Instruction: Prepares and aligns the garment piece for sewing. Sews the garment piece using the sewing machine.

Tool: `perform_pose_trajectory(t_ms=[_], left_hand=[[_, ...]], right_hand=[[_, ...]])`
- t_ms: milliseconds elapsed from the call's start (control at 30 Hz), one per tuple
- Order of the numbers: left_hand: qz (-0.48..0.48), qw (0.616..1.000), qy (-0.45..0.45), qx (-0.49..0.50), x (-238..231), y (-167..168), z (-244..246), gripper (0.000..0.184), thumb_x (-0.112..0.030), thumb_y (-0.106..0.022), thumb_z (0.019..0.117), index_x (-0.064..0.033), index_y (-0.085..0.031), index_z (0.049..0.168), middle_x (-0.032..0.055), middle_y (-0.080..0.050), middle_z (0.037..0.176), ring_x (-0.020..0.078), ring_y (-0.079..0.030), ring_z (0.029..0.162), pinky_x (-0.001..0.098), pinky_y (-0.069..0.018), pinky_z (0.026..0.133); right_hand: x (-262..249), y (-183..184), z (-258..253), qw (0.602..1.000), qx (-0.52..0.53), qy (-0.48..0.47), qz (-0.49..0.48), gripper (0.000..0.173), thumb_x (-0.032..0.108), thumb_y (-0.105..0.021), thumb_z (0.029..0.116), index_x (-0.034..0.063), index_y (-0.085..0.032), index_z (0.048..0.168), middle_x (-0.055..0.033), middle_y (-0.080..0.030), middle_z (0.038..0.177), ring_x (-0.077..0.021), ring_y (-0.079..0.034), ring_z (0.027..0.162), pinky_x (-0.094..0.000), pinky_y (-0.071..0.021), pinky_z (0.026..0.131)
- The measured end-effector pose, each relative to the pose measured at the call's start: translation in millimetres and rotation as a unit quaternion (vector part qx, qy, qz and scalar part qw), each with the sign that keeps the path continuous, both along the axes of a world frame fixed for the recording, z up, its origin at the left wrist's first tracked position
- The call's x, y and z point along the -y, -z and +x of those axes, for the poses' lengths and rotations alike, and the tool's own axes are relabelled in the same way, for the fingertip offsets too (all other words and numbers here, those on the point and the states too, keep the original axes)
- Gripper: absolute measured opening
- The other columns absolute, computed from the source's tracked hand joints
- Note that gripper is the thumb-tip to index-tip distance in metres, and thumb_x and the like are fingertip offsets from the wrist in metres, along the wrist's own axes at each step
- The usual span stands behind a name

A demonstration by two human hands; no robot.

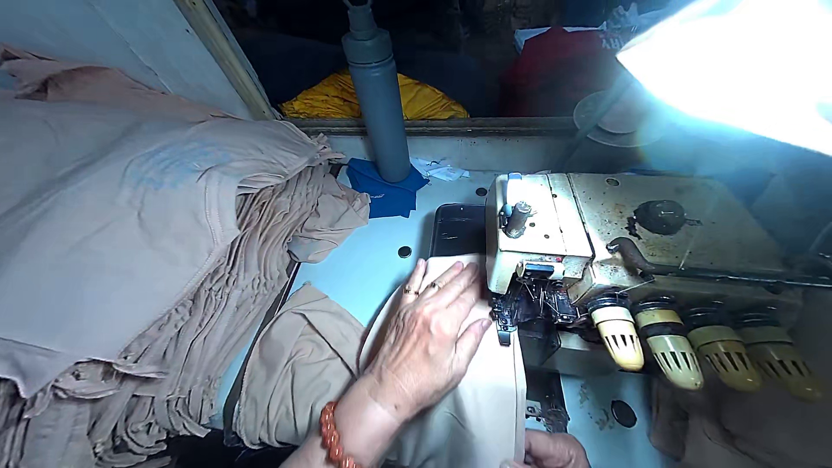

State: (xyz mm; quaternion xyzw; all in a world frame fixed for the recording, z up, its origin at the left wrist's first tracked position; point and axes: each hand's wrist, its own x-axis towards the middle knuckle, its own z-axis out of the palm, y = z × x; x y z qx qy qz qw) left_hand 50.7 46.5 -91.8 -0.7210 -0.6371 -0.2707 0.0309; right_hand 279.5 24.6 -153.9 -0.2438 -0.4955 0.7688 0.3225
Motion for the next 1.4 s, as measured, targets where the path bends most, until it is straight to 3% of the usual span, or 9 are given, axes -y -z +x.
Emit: perform_pose_trajectory(t_ms=[367, 567, 667, 733, 833, 933, 1133, 1267, 1400], left_hand=[[-0.051, 0.999, -0.002, -0.018, -66.8, -27.1, -28.3, 0.042, -0.027, -0.051, 0.1058, -0.0010, -0.064, 0.137, 0.0141, -0.060, 0.146, 0.0309, -0.049, 0.143, 0.0648, -0.0171, 0.123], [0.018, 0.996, -0.077, -0.029, -58.4, -22.8, -28.6, 0.035, -0.017, -0.051, 0.1057, -0.0024, -0.067, 0.133, 0.0154, -0.065, 0.139, 0.0327, -0.054, 0.138, 0.0593, -0.0227, 0.123], [0.148, 0.988, -0.053, -0.012, -8.6, -12.1, -9.6, 0.028, -0.014, -0.058, 0.1006, -0.0050, -0.074, 0.121, 0.0119, -0.073, 0.118, 0.0271, -0.067, 0.113, 0.0495, -0.0440, 0.104], [0.166, 0.984, -0.002, 0.060, 49.4, -0.2, 21.5, 0.021, -0.018, -0.062, 0.0980, -0.0051, -0.078, 0.105, 0.0079, -0.073, 0.094, 0.0189, -0.067, 0.086, 0.0391, -0.0533, 0.079], [0.014, 0.992, 0.017, 0.128, 133.8, 47.9, 68.6, 0.032, -0.037, -0.067, 0.0931, -0.0068, -0.076, 0.091, 0.0042, -0.072, 0.079, 0.0153, -0.068, 0.068, 0.0346, -0.0569, 0.062], [-0.115, 0.979, -0.022, 0.169, 174.2, 88.7, 88.7, 0.022, -0.027, -0.068, 0.0891, -0.0052, -0.071, 0.085, 0.0057, -0.070, 0.075, 0.0179, -0.069, 0.064, 0.0374, -0.0581, 0.057], [-0.158, 0.927, -0.018, 0.340, 189.7, 90.4, 76.8, 0.016, -0.016, -0.064, 0.0887, -0.0037, -0.071, 0.083, 0.0034, -0.071, 0.077, 0.0057, -0.067, 0.073, 0.0222, -0.0555, 0.071], [-0.217, 0.947, -0.080, 0.222, 189.6, 92.4, 89.0, 0.029, -0.032, -0.068, 0.0872, -0.0045, -0.070, 0.080, 0.0070, -0.068, 0.073, 0.0206, -0.068, 0.066, 0.0412, -0.0552, 0.061], [-0.445, 0.870, -0.135, 0.166, 185.9, 78.3, 87.7, 0.031, -0.029, -0.060, 0.0957, -0.0002, -0.071, 0.100, 0.0181, -0.072, 0.095, 0.0364, -0.071, 0.096, 0.0568, -0.0529, 0.084]], right_hand=[[-26.4, -26.7, -30.4, 0.995, 0.002, 0.098, -0.026, 0.017, -0.001, -0.066, 0.0869, 0.0096, -0.076, 0.079, 0.0024, -0.072, 0.072, -0.0029, -0.067, 0.066, -0.0226, -0.0572, 0.065], [-2.2, 12.2, -0.2, 0.975, 0.036, -0.138, 0.169, 0.014, 0.012, -0.071, 0.0937, 0.0005, -0.073, 0.086, -0.0009, -0.072, 0.076, -0.0016, -0.068, 0.069, -0.0211, -0.0568, 0.065], [22.6, 26.9, 15.6, 0.857, 0.290, -0.267, 0.333, 0.047, 0.034, -0.064, 0.0982, -0.0058, -0.067, 0.073, -0.0212, -0.069, 0.072, -0.0345, -0.072, 0.073, -0.0542, -0.0559, 0.070], [33.2, 32.0, 18.5, 0.834, 0.356, -0.315, 0.281, 0.050, 0.038, -0.065, 0.0977, -0.0083, -0.068, 0.081, -0.0259, -0.070, 0.083, -0.0422, -0.071, 0.087, -0.0617, -0.0530, 0.082], [49.7, 39.4, 23.8, 0.923, 0.276, -0.244, 0.108, 0.025, 0.017, -0.077, 0.0858, -0.0052, -0.071, 0.096, -0.0118, -0.072, 0.088, -0.0164, -0.070, 0.083, -0.0378, -0.0574, 0.081], [61.8, 40.1, 26.7, 0.963, 0.158, -0.217, -0.032, 0.023, 0.000, -0.070, 0.0839, -0.0018, -0.066, 0.106, -0.0011, -0.074, 0.093, -0.0046, -0.071, 0.082, -0.0252, -0.0605, 0.077], [67.3, 39.5, 24.1, 0.952, 0.244, -0.182, 0.023, 0.024, 0.020, -0.057, 0.0986, 0.0019, -0.068, 0.087, 0.0013, -0.064, 0.075, -0.0050, -0.063, 0.068, -0.0286, -0.0564, 0.066], [68.1, 37.2, 5.3, 0.883, 0.395, -0.229, 0.111, 0.024, 0.017, -0.068, 0.0905, -0.0067, -0.070, 0.091, -0.0199, -0.069, 0.090, -0.0305, -0.068, 0.090, -0.0510, -0.0520, 0.084], [72.7, 38.4, -2.2, 0.829, 0.447, -0.289, 0.172, 0.039, 0.031, -0.066, 0.0964, -0.0075, -0.067, 0.089, -0.0253, -0.068, 0.096, -0.0392, -0.066, 0.099, -0.0564, -0.0495, 0.089]])
